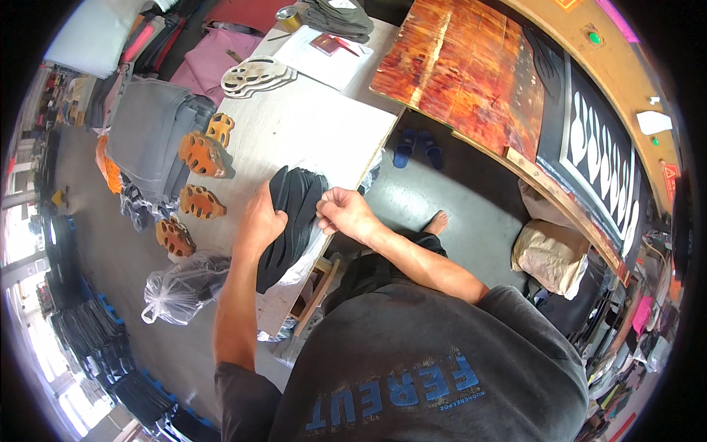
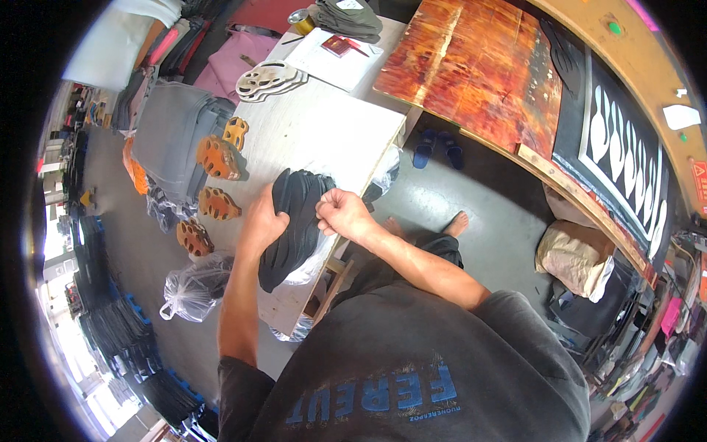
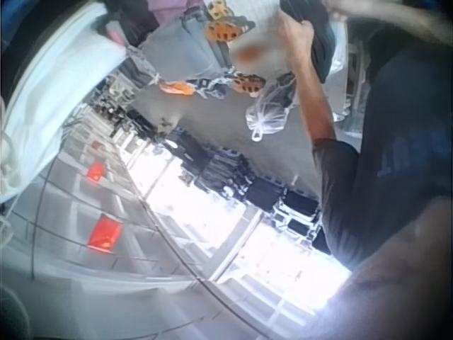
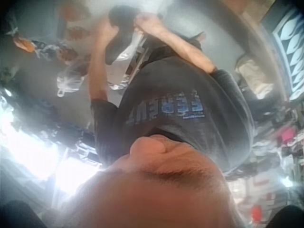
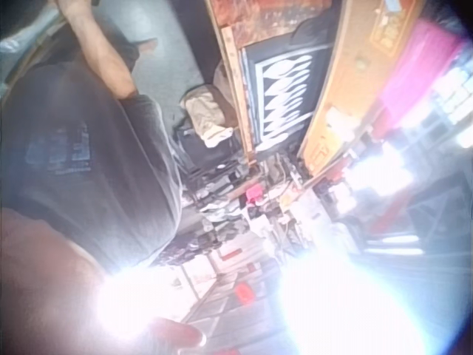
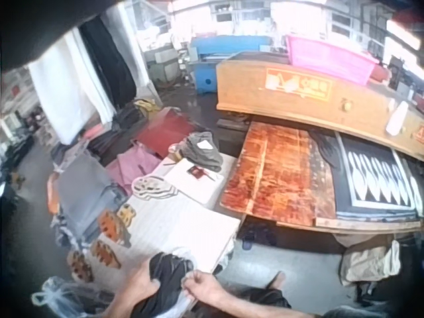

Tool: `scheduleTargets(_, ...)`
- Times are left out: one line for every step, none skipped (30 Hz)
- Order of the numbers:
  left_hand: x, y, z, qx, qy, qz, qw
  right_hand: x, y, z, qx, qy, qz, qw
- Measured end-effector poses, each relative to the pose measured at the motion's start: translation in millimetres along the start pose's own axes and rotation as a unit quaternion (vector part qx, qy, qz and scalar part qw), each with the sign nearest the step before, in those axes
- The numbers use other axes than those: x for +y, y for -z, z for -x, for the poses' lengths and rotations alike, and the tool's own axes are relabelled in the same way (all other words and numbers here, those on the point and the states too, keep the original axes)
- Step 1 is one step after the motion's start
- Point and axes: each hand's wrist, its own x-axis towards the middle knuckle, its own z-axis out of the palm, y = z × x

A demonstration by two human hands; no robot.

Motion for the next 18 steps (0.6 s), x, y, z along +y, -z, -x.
scheduleTargets(-0.6,-1.8,1.4,0.001,0.008,0.0,1.0,-0.9,-0.4,-0.1,0.001,-0.006,0.012,1.0)
scheduleTargets(-1.0,-3.1,2.9,0.003,0.025,-0.006,1.0,-1.6,-0.7,0.0,-0.004,0.005,0.011,1.0)
scheduleTargets(-0.6,-4.4,3.5,0.002,0.016,-0.01,1.0,-2.7,-0.9,-0.6,-0.005,0.004,0.015,1.0)
scheduleTargets(-0.1,-5.4,4.9,0.004,0.016,-0.019,1.0,-3.6,-1.3,-0.9,-0.015,0.007,0.015,1.0)
scheduleTargets(0.7,-5.5,4.9,0.002,0.018,-0.037,0.999,-5.1,-1.1,-1.9,-0.005,-0.003,0.023,1.0)
scheduleTargets(1.8,-5.8,5.3,0.007,0.027,-0.015,1.0,-6.6,-1.1,-2.8,-0.004,-0.011,0.026,1.0)
scheduleTargets(3.1,-6.3,5.5,0.008,0.037,-0.002,0.999,-7.6,-1.0,-2.8,-0.003,-0.01,0.022,1.0)
scheduleTargets(4.4,-6.4,4.8,0.021,0.051,0.009,0.998,-8.8,-0.9,-3.2,-0.001,-0.018,0.032,0.999)
scheduleTargets(6.1,-8.0,6.0,0.04,0.027,0.022,0.999,-9.4,-1.0,-2.3,0.001,-0.017,0.035,0.999)
scheduleTargets(7.7,-9.5,6.6,0.07,0.005,0.033,0.997,-10.3,-0.8,-2.0,0.007,-0.026,0.038,0.999)
scheduleTargets(8.8,-10.8,7.0,0.098,-0.017,0.041,0.994,-11.0,-0.9,-1.9,0.002,-0.01,0.04,0.999)
scheduleTargets(9.8,-12.4,8.0,0.096,-0.029,0.057,0.993,-11.6,-0.8,-1.6,0.0,-0.004,0.043,0.999)
scheduleTargets(10.4,-13.5,8.2,0.091,-0.043,0.069,0.992,-12.4,-0.8,-2.2,-0.002,-0.008,0.048,0.999)
scheduleTargets(10.9,-14.8,9.0,0.088,-0.056,0.081,0.991,-12.8,-0.6,-2.5,-0.004,0.0,0.054,0.999)
scheduleTargets(11.1,-15.8,9.7,0.086,-0.066,0.074,0.991,-13.8,-0.4,-4.1,-0.006,-0.001,0.063,0.998)
scheduleTargets(11.1,-16.8,10.2,0.085,-0.076,0.066,0.991,-14.6,-0.1,-5.8,-0.017,0.014,0.06,0.998)
scheduleTargets(11.2,-18.0,11.2,0.088,-0.079,0.057,0.991,-14.9,0.5,-6.8,0.001,-0.006,0.083,0.997)
scheduleTargets(11.1,-19.2,11.8,0.081,-0.076,0.051,0.992,-14.9,0.8,-7.8,0.008,-0.011,0.094,0.995)
